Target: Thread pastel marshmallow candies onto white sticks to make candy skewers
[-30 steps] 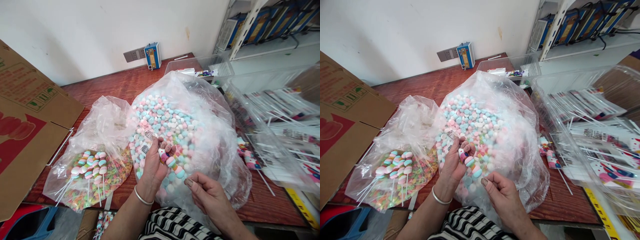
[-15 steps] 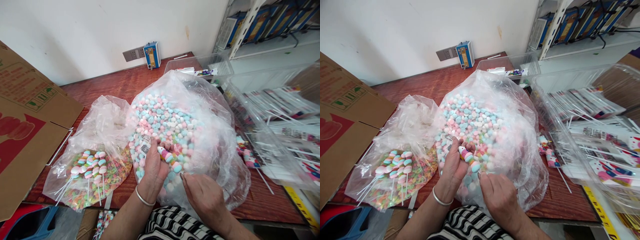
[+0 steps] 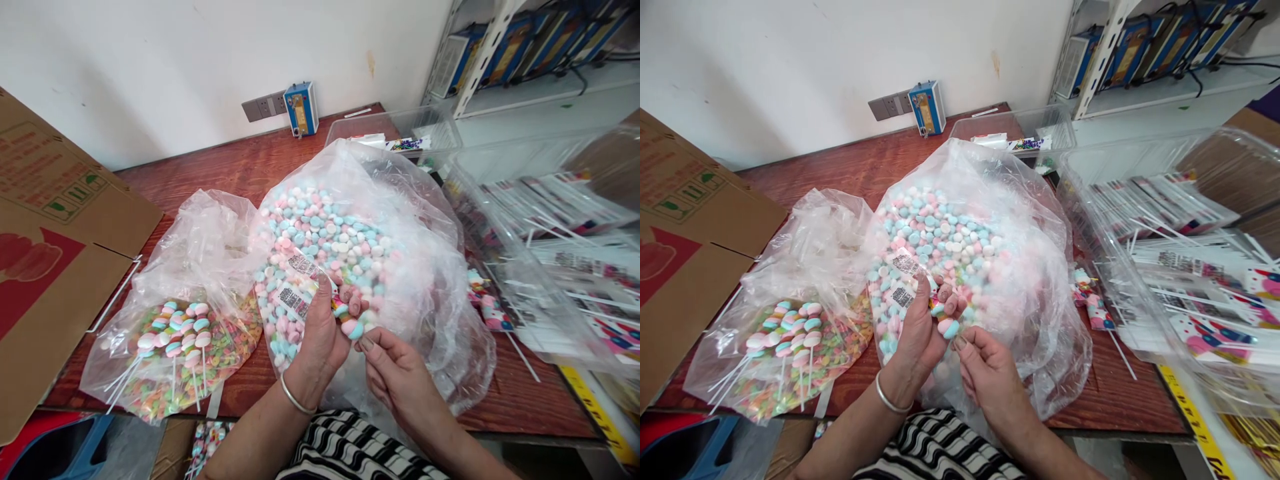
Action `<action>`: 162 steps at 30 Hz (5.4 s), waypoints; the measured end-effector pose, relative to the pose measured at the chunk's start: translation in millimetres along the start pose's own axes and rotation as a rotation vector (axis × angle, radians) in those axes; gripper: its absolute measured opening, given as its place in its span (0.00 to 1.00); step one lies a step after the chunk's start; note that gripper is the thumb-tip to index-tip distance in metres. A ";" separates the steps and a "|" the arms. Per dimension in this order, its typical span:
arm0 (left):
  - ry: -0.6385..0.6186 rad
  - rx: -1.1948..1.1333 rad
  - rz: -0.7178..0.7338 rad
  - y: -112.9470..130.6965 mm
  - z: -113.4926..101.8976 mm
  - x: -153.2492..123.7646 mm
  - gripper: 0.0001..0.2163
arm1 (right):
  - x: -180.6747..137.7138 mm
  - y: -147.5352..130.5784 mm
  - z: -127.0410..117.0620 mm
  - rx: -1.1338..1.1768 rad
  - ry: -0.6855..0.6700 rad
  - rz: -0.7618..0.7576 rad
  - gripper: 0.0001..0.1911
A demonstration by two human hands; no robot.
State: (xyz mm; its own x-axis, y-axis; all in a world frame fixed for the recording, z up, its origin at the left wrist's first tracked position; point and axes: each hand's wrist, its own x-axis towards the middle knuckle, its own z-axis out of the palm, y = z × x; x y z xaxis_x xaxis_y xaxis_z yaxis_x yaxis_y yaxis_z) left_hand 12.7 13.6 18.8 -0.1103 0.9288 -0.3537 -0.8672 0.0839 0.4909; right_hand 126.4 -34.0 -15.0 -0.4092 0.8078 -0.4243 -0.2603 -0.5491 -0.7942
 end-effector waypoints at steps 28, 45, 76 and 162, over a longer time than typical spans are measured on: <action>-0.061 -0.069 -0.015 21.3 -0.2 5.0 0.07 | -5.1 -9.9 -9.8 -0.035 -0.252 0.147 0.22; 0.144 0.003 -0.040 18.4 1.0 5.3 0.09 | 7.4 -7.8 -19.6 -1.360 0.304 -1.023 0.12; -0.177 0.069 -0.049 13.3 4.0 -3.9 0.14 | -4.4 -17.1 -5.8 0.225 -0.286 0.191 0.19; -0.026 0.031 -0.032 7.2 11.1 9.6 0.09 | 7.0 -18.2 -11.2 -0.250 -0.053 -0.237 0.17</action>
State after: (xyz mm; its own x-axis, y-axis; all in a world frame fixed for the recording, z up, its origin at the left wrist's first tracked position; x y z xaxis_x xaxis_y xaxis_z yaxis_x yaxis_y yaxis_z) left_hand 10.7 27.2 27.8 -0.0701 0.9346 -0.3488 -0.8544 0.1242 0.5045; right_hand 138.0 -16.0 -8.4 -0.4097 0.8905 -0.1978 -0.1334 -0.2729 -0.9527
